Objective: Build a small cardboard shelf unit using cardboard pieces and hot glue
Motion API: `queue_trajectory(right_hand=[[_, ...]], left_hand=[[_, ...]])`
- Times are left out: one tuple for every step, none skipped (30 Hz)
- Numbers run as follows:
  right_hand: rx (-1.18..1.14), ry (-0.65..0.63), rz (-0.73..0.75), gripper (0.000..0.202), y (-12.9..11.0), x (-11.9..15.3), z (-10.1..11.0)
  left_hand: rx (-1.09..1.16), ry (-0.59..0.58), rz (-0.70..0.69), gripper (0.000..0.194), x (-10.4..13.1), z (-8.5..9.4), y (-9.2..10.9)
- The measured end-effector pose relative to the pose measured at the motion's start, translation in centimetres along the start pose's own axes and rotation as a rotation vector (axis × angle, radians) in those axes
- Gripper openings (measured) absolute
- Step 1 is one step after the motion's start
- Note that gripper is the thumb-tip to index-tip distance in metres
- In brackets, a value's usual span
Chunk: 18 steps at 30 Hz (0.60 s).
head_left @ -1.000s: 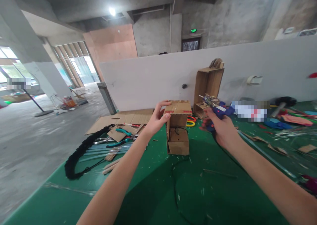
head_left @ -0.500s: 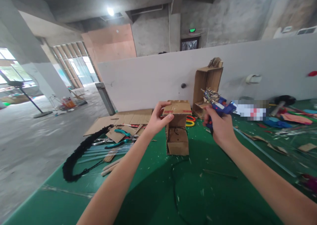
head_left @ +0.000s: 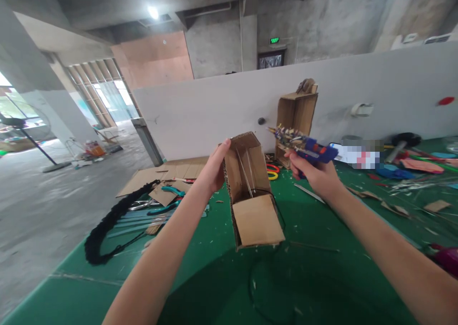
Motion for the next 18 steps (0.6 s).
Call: queue_trajectory(right_hand=[[0.087, -0.035, 0.033, 0.025, 0.1, 0.0, 0.4], [0.169, -0.067, 0.074, 0.023, 0.2, -0.1, 0.7], [0.237, -0.1, 0.115, 0.021, 0.4, -0.1, 0.9], [0.284, -0.131, 0.157, 0.019, 0.6, -0.1, 1.0], [0.317, -0.164, 0.194, 0.017, 0.8, -0.1, 1.0], [0.345, -0.19, 0.222, 0.016, 1.0, -0.1, 0.9], [0.373, -0.212, 0.24, 0.016, 1.1, 0.0, 0.7], [0.401, -0.232, 0.249, 0.016, 1.2, 0.0, 0.6], [0.43, -0.242, 0.255, 0.018, 1.3, 0.1, 0.5], [0.461, -0.248, 0.26, 0.019, 1.4, 0.1, 0.3], [0.487, -0.252, 0.265, 0.021, 1.4, 0.1, 0.2], [0.505, -0.253, 0.271, 0.023, 1.4, 0.1, 0.2], [0.518, -0.256, 0.274, 0.024, 1.4, 0.1, 0.1], [0.53, -0.261, 0.275, 0.025, 1.4, 0.1, 0.1], [0.537, -0.266, 0.275, 0.025, 1.4, 0.1, 0.1], [0.541, -0.271, 0.275, 0.025, 1.4, 0.1, 0.1], [0.545, -0.276, 0.277, 0.026, 1.4, 0.0, 0.2], [0.547, -0.281, 0.277, 0.026, 1.4, 0.0, 0.2]], left_hand=[[0.002, 0.02, 0.029, 0.059, 0.2, -0.1, 0.1], [0.011, 0.039, 0.056, 0.059, 0.3, -0.3, 0.2], [0.019, 0.052, 0.079, 0.058, 0.4, -0.4, 0.2], [0.025, 0.05, 0.1, 0.058, 0.5, -0.5, 0.2], [0.03, 0.043, 0.122, 0.059, 0.6, -0.7, 0.3], [0.035, 0.03, 0.145, 0.059, 0.7, -0.8, 0.3], [0.036, 0.022, 0.168, 0.06, 0.8, -0.8, 0.3], [0.033, 0.017, 0.186, 0.061, 0.8, -0.9, 0.3], [0.028, 0.018, 0.2, 0.062, 0.9, -0.9, 0.3], [0.025, 0.019, 0.209, 0.064, 0.9, -0.8, 0.3], [0.024, 0.016, 0.216, 0.065, 0.9, -0.8, 0.3], [0.026, 0.009, 0.222, 0.066, 0.9, -0.7, 0.3], [0.03, -0.003, 0.229, 0.067, 0.9, -0.7, 0.3], [0.035, -0.018, 0.237, 0.067, 0.9, -0.7, 0.3], [0.038, -0.028, 0.241, 0.067, 0.9, -0.7, 0.3], [0.038, -0.03, 0.243, 0.067, 0.9, -0.7, 0.3], [0.035, -0.019, 0.247, 0.066, 0.9, -0.7, 0.3], [0.034, -0.003, 0.247, 0.067, 0.9, -0.7, 0.3]])
Point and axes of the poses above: each hand's wrist, its own x-axis away from the middle knuckle, its own z-axis out of the back of the hand, y = z × x, the point moved 1 cm from there along -x, towards the middle knuckle, and after that the axes turned 3 degrees about x, right-handed, at the moved point
